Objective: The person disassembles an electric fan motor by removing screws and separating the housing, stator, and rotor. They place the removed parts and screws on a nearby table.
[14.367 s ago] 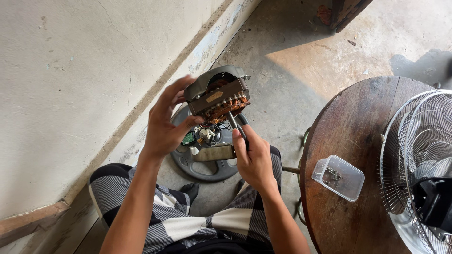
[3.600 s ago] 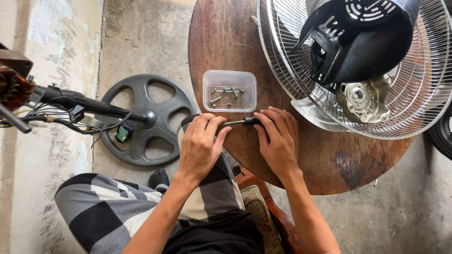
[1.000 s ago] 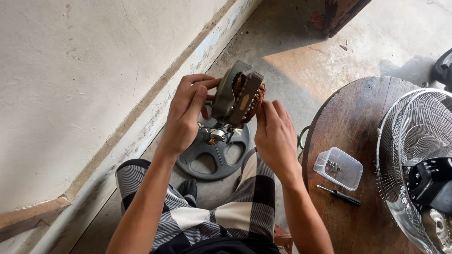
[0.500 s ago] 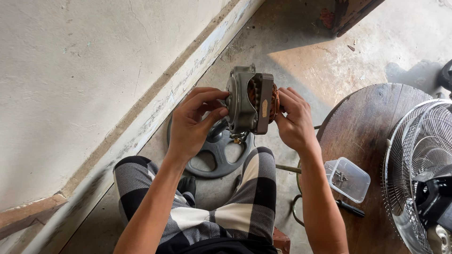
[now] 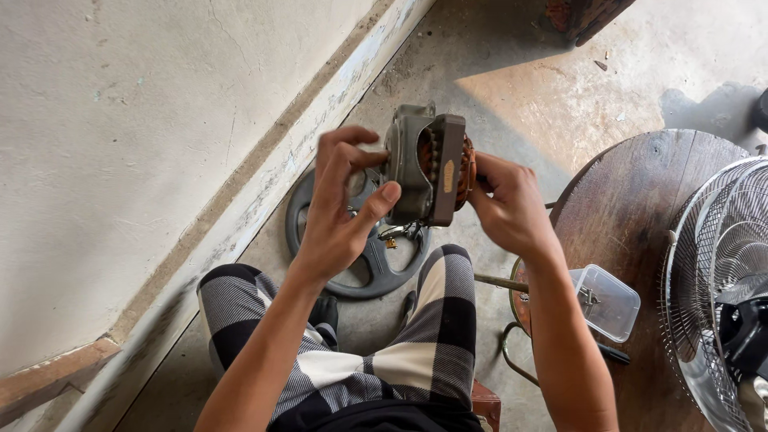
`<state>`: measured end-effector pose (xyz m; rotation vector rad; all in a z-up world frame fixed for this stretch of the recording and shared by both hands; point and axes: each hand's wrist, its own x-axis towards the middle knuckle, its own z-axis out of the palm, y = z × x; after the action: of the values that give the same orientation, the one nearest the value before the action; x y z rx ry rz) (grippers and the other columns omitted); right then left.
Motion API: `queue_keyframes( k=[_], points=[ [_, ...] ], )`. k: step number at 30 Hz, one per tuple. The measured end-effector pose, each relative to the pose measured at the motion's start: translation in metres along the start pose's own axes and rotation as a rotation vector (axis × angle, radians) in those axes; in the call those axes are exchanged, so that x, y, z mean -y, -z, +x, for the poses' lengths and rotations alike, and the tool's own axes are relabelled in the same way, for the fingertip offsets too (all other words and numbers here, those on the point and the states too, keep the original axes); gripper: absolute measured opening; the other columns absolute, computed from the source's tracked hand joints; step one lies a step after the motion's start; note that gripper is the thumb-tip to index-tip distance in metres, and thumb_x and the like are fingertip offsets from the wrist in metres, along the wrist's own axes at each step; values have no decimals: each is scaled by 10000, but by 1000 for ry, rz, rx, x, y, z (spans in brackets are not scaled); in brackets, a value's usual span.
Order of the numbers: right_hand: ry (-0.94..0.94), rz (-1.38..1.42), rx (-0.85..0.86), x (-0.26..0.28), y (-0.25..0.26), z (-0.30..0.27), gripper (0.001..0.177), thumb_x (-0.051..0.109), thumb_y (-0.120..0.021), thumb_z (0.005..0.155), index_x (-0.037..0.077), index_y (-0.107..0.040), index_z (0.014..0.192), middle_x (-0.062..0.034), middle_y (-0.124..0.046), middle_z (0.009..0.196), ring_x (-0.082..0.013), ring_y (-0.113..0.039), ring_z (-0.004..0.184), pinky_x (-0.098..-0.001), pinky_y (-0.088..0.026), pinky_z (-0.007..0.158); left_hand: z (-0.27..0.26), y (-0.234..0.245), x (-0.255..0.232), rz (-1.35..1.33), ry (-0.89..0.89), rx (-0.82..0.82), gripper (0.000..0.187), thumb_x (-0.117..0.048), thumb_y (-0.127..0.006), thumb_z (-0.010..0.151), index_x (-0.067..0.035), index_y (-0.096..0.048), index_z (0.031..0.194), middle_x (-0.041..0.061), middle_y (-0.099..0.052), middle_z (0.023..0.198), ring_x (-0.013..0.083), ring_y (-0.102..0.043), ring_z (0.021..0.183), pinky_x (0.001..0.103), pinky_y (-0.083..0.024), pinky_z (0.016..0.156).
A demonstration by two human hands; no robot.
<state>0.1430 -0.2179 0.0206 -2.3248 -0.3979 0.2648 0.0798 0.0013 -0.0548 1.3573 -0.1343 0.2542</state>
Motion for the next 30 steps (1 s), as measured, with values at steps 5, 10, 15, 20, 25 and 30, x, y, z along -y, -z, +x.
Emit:
queue_keyframes(
  k=[5, 10, 15, 20, 25, 30],
  points=[
    [97, -195, -54, 9, -1, -13, 245, 28, -600, 944, 2, -629, 1186, -126, -717, 906, -231, -654, 852, -393, -509, 807, 17, -7, 3, 169, -151, 114, 943, -645, -781, 830, -206, -339, 1538, 105, -353, 1614, 329, -428, 1536, 515, -422, 1280],
    [372, 27, -78, 4, 2, -25, 487, 72, -556, 989, 30, -437, 1459, -166, -637, 1231, -265, -638, 1166, -447, -518, 1013, 21, -15, -4, 154, -157, 168, 994, -586, -868, 808, -250, -334, 1576, 99, -355, 1655, 322, -460, 1520, 499, -491, 1213],
    [408, 5, -242, 0, -12, -39, 831, 281, -692, 938, 95, -264, 1627, -141, -562, 1226, -268, -563, 1182, -455, -482, 1129, 26, -5, -16, -27, -75, 276, 943, -443, -899, 807, -220, -379, 1561, 101, -317, 1696, 325, -499, 1506, 480, -540, 1194],
    [601, -329, -313, 6, -20, -35, 1211, 477, -893, 659, 80, -197, 1567, -323, -437, 1405, -436, -471, 1342, -501, -473, 1126, 33, -6, -20, -77, -13, 345, 1015, -378, -895, 769, -204, -350, 1607, 97, -290, 1738, 342, -522, 1504, 466, -534, 1216],
    [526, -315, -276, -3, -22, -16, 1310, 558, -980, 664, 59, -233, 1617, -224, -524, 1492, -339, -649, 1278, -449, -585, 1027, 29, -7, -19, -102, -38, 332, 908, -423, -841, 835, -179, -353, 1561, 111, -310, 1681, 314, -453, 1508, 462, -492, 1252],
    [504, -259, -301, -8, -27, -15, 1274, 583, -964, 652, -4, -307, 1573, -222, -565, 1425, -336, -676, 1235, -425, -635, 958, 27, -5, -9, -170, -74, 358, 885, -465, -847, 872, -180, -370, 1561, 142, -280, 1686, 309, -398, 1513, 446, -484, 1263]
  ],
)
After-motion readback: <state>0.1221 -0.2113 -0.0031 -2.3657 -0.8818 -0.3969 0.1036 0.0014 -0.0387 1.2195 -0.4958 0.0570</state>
